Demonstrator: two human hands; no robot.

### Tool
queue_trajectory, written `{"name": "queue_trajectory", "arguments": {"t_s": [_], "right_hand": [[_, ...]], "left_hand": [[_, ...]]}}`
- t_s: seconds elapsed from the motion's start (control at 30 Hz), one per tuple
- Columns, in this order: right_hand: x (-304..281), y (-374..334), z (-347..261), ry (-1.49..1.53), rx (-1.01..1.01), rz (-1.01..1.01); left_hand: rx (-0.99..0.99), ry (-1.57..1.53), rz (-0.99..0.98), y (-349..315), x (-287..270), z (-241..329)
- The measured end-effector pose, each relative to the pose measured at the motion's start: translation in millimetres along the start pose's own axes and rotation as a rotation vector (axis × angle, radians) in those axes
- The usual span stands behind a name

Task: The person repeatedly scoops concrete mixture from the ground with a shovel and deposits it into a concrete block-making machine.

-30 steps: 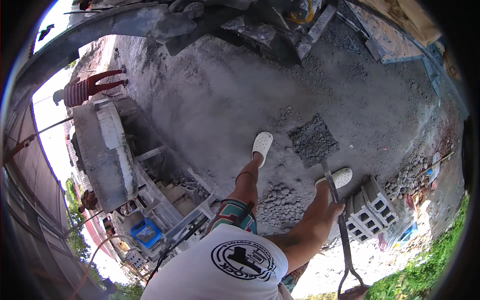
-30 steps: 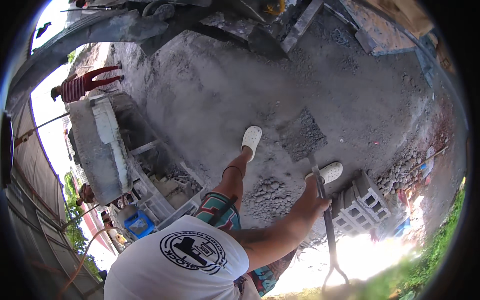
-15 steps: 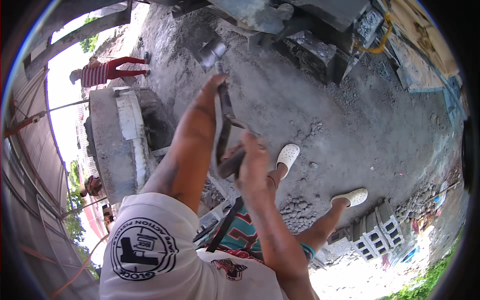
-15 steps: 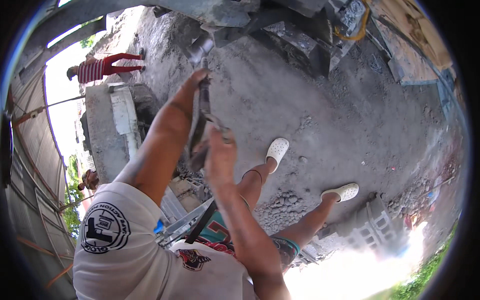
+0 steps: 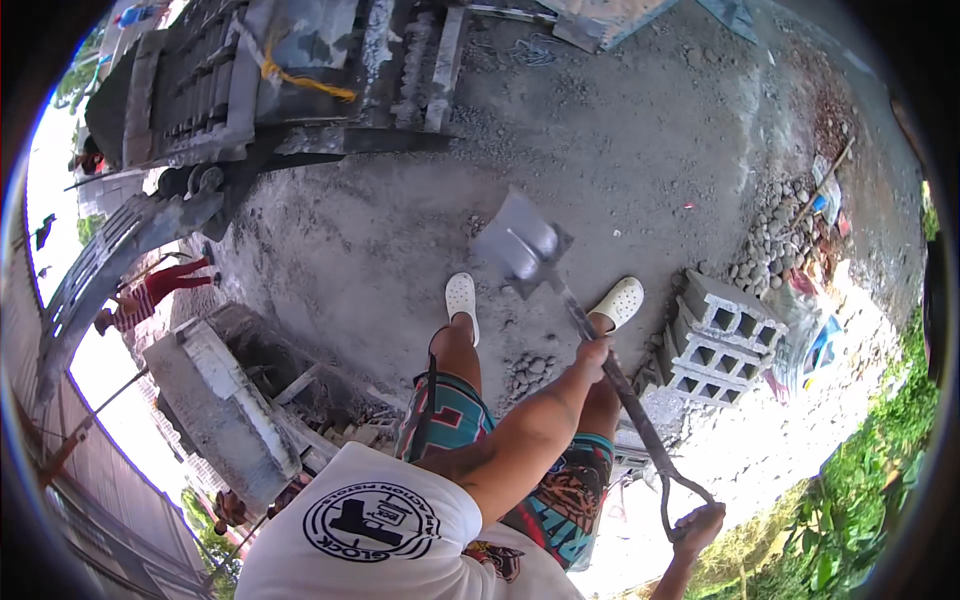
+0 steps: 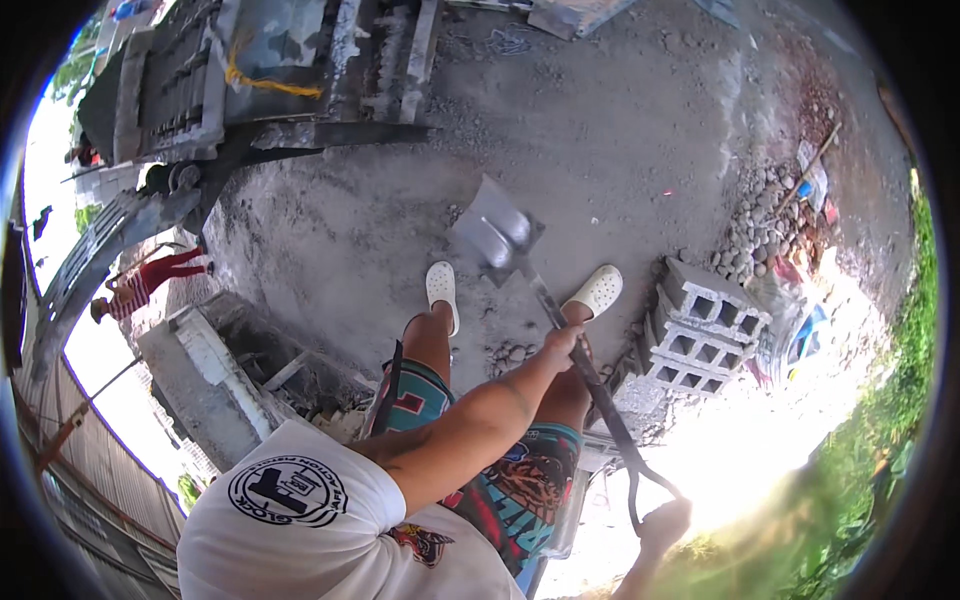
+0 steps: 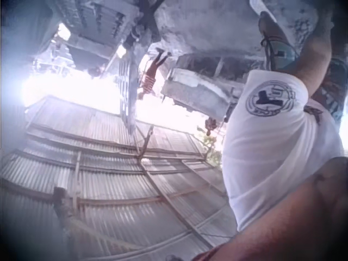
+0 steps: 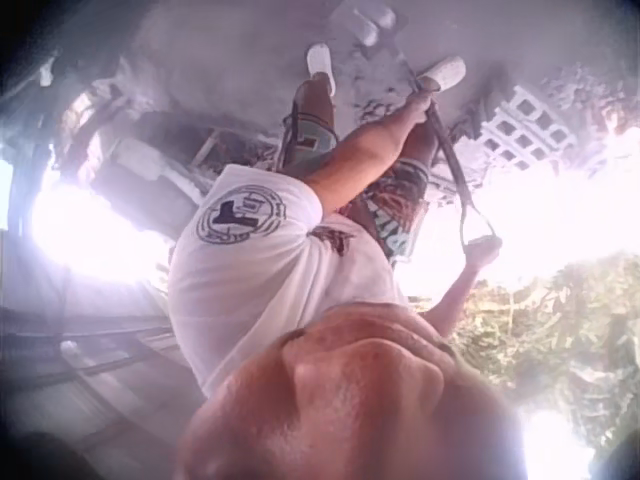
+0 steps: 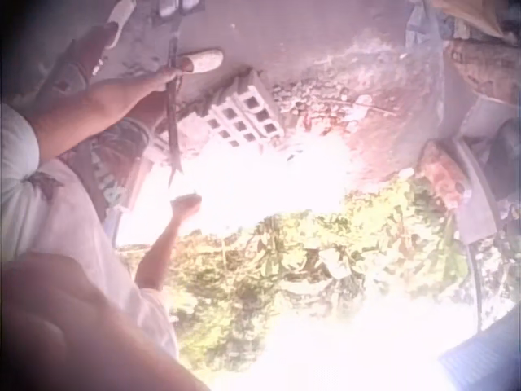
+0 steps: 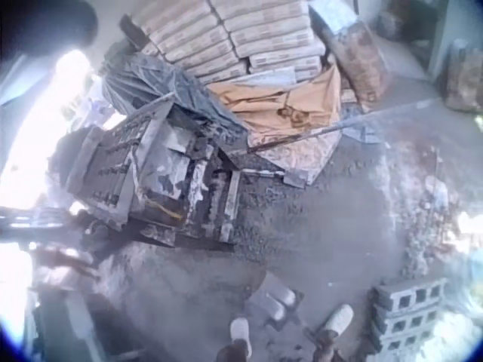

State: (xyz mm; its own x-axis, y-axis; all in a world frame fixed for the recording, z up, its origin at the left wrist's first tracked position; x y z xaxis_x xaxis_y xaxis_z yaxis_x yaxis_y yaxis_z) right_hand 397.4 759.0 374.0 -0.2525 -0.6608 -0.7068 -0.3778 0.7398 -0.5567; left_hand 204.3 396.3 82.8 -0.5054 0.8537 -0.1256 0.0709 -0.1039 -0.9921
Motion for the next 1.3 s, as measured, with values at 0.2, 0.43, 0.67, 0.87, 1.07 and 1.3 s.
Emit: {"name": "queue_trajectory", "arguments": {"t_s": [0.2, 0.43, 0.67, 0.87, 1.07, 1.3], "right_hand": [[-98.9, 74.4, -33.0, 0.465, 0.244, 0.055], [82.1, 118.3, -285.4, 0.804, 0.526, -0.106], [190.6, 114.5, -427.2, 0.933, 0.611, -0.298], [161.6, 122.3, -426.6, 0.897, 0.889, -0.036], [20.8, 63.3, -490.7, 0.905, 0.617, 0.152], [-185.0, 60.8, -474.1, 0.394, 0.411, 0.593]], "left_hand": [[-0.024, -0.123, -0.349, -58.0, 227.6, -9.6], [0.116, -0.170, -0.331, -20.8, 284.3, 189.8], [0.259, -0.083, -0.193, 22.4, 236.4, 373.4], [0.977, 1.959, -0.042, -21.5, 347.8, 338.6], [1.006, 1.803, -0.389, -92.1, 436.6, 154.9], [-0.345, 0.266, -0.390, -296.3, 454.7, 28.6]]}}
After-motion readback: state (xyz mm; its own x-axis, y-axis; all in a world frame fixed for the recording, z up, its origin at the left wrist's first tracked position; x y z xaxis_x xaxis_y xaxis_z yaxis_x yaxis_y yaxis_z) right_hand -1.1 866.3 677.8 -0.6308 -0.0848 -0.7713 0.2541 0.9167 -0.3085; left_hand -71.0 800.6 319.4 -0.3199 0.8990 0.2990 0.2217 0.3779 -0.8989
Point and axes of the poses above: each hand's wrist, its own y-axis towards the middle knuckle, its own x-axis out of the palm, z = x × y, the point moved 9 cm from there along y, towards the middle knuckle, and after that the axes turned 3 degrees about z, right-handed, at the moved point
